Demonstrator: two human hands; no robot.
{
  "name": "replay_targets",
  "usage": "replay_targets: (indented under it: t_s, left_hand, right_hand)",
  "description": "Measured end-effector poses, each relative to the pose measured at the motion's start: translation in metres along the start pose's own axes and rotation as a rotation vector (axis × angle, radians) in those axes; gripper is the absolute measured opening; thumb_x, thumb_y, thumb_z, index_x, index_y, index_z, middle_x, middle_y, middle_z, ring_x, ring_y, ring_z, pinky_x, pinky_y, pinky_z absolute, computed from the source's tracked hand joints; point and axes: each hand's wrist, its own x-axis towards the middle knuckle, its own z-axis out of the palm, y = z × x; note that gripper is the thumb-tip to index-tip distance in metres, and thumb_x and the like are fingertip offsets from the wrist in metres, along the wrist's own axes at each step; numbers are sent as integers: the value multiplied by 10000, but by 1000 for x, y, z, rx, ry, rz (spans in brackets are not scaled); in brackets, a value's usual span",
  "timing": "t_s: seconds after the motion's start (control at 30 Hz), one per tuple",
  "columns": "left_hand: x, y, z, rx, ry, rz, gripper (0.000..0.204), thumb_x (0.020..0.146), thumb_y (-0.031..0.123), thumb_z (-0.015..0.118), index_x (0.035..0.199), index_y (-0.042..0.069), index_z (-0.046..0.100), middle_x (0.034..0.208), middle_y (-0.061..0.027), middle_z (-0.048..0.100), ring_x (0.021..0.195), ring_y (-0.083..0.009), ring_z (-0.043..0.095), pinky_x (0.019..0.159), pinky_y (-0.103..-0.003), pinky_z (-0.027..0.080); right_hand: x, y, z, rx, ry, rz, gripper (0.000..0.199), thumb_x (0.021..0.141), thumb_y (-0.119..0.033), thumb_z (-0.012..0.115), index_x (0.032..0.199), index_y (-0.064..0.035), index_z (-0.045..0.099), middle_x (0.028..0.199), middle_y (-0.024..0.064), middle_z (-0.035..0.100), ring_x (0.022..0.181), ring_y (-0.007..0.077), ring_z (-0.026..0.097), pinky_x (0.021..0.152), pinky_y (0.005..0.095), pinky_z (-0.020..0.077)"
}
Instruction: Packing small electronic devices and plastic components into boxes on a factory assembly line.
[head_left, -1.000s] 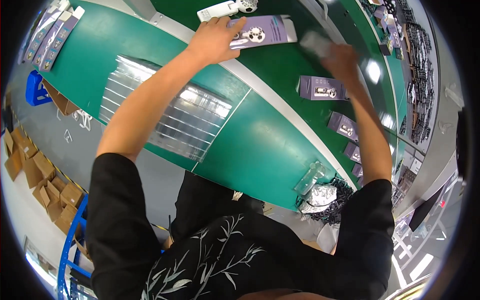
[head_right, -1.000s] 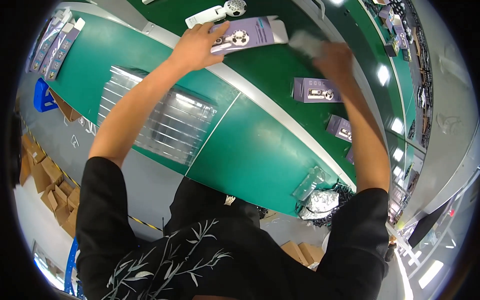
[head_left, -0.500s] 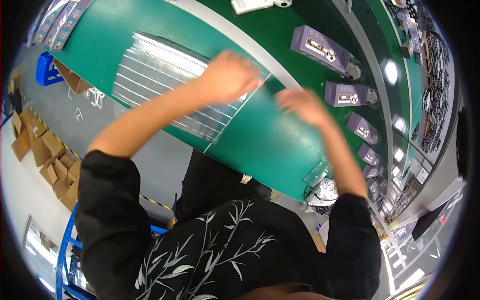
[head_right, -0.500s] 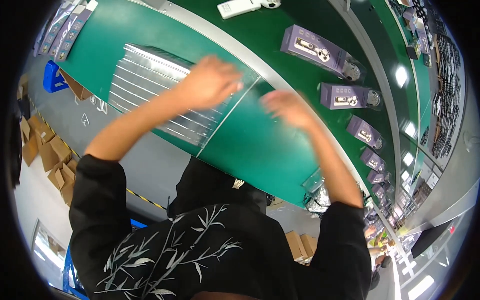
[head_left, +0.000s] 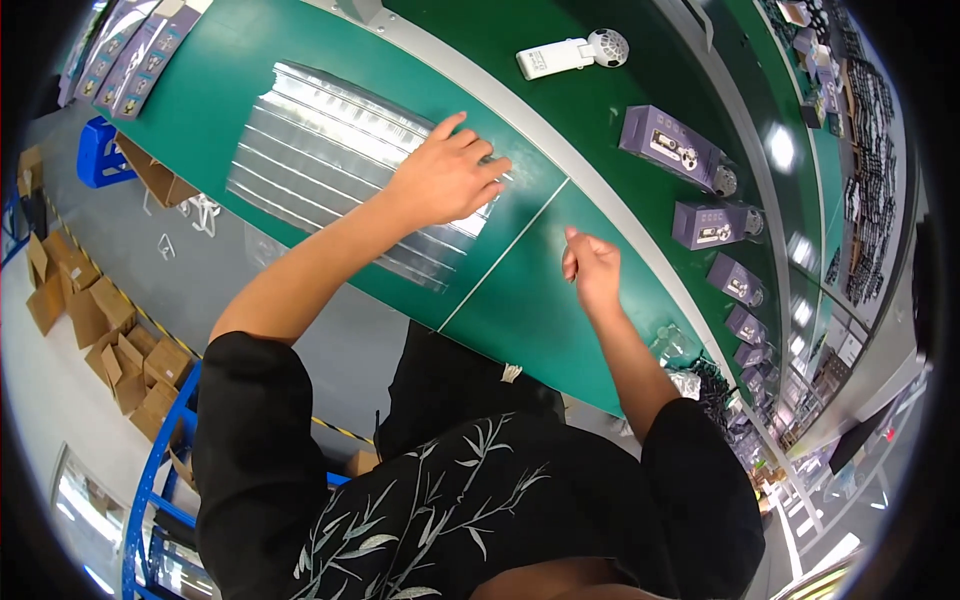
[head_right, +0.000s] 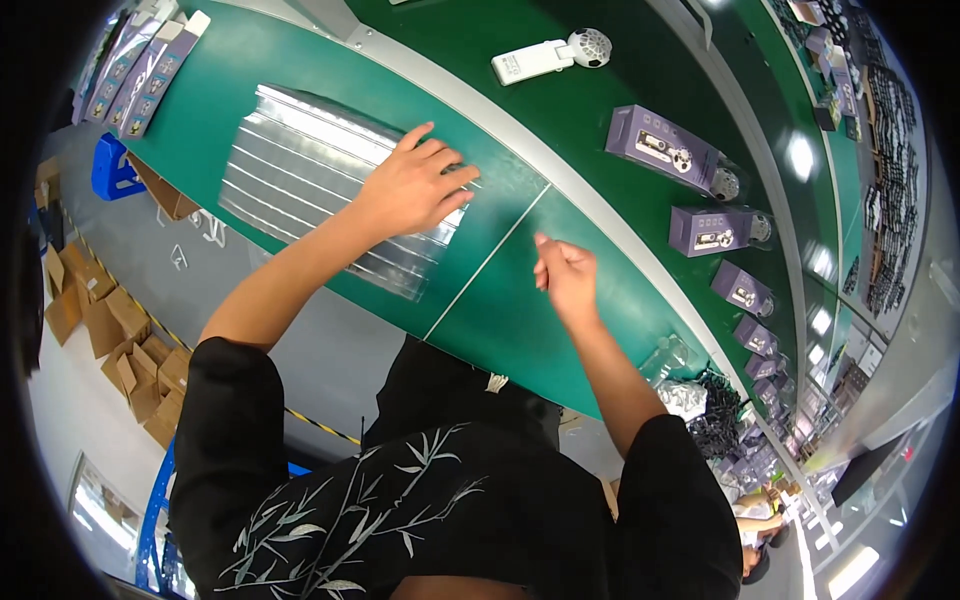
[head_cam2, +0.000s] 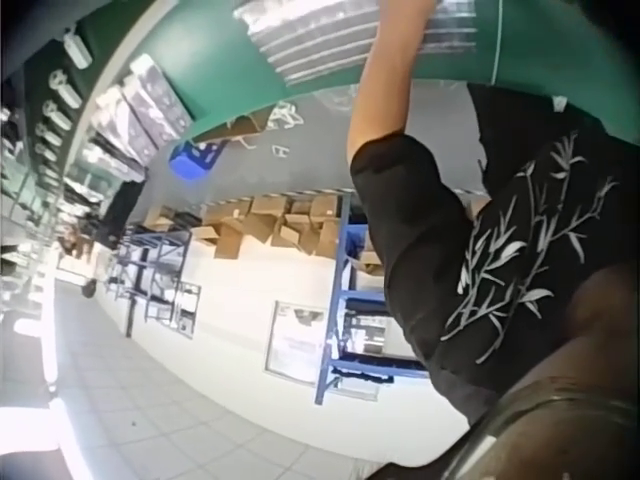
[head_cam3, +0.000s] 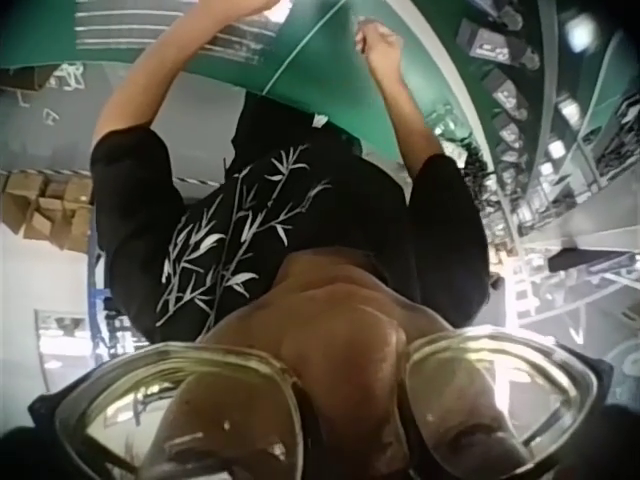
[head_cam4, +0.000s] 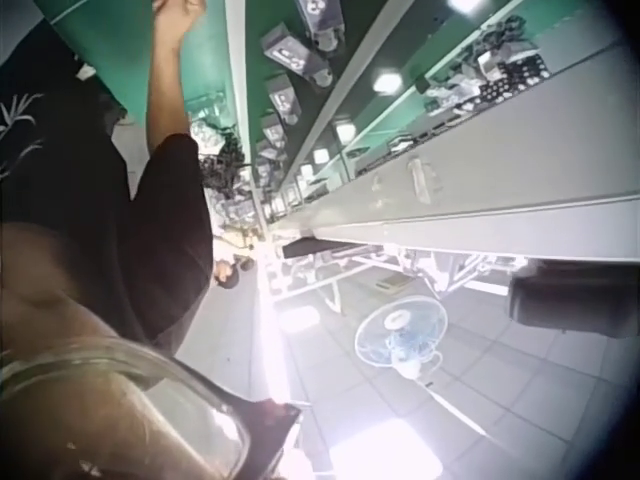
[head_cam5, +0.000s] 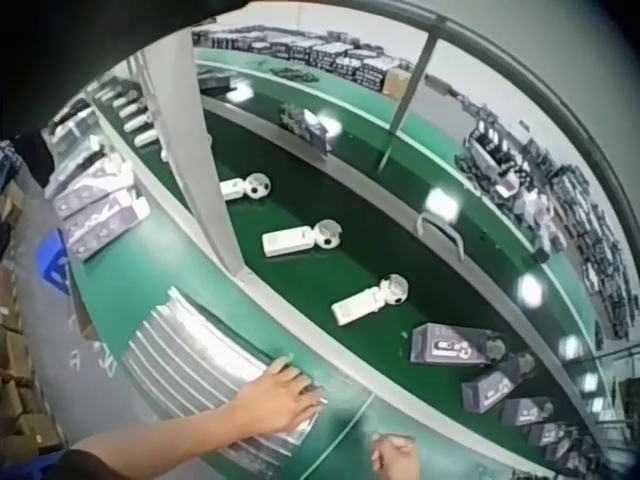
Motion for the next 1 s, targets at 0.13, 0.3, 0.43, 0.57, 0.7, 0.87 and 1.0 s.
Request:
replay_targets:
  t_s: [0.13, 0.3, 0.43, 0.57, 0.7, 0.87, 1.0]
  left_hand:
    - [1, -9, -3, 13, 0, -13, 295, 856, 384, 651, 1040, 154, 666, 852, -35, 607, 890, -216, 574, 1074, -463, 351]
    - [4, -16, -6, -68, -20, -24, 338, 839, 424, 663, 1037, 150, 666, 849, -36, 602, 898, -213, 571, 1074, -464, 354]
    - [2, -18, -5, -56, -40, -7, 352, 833, 435, 667, 1039, 150, 663, 853, -38, 602, 902, -214, 574, 1074, -466, 357]
    - [0, -26, -8, -45, -28, -12, 343, 833, 423, 667, 1039, 149, 661, 869, -39, 609, 910, -217, 577, 1077, -470, 357]
    - [-21, -27, -13, 3, -49, -87, 334, 828, 406, 672, 1042, 150, 660, 889, -39, 618, 928, -219, 579, 1077, -473, 362]
    - [17, -33, -1, -39, -15, -4, 342, 814, 384, 683, 1057, 145, 660, 917, -51, 626, 950, -225, 580, 1070, -475, 372]
    - [17, -30, -11, -31, 7, 11, 356, 810, 364, 687, 1065, 117, 658, 951, -78, 627, 964, -250, 580, 1061, -488, 374]
  right_hand:
    - [20, -48, 51, -59, -234, 71, 308, 984, -223, 570, 820, 7, 694, 624, 22, 612, 576, 125, 570, 534, 247, 457]
    - [55, -10, 94, 84, -380, -182, 271, 975, -217, 595, 874, 12, 700, 690, 30, 647, 627, 121, 586, 582, 256, 474]
    - [36, 6, 82, 8, -161, -93, 264, 966, -204, 609, 853, 17, 698, 696, 33, 653, 630, 117, 582, 606, 255, 480]
    - [1, -2, 36, 242, 145, -222, 309, 944, -225, 627, 714, -24, 671, 647, 15, 610, 577, 98, 532, 550, 243, 418]
    - [90, -140, -17, -429, 516, -546, 388, 945, -248, 504, 596, -80, 520, 526, 2, 445, 485, 124, 426, 480, 310, 325]
    - [258, -185, -67, -532, 362, 114, 509, 886, -524, 584, 894, -25, 684, 662, 70, 628, 625, 175, 618, 692, 340, 545]
    - [264, -184, -113, -1431, -283, -677, 350, 747, -315, 718, 992, -65, 716, 927, 148, 703, 810, 262, 685, 765, 424, 565]
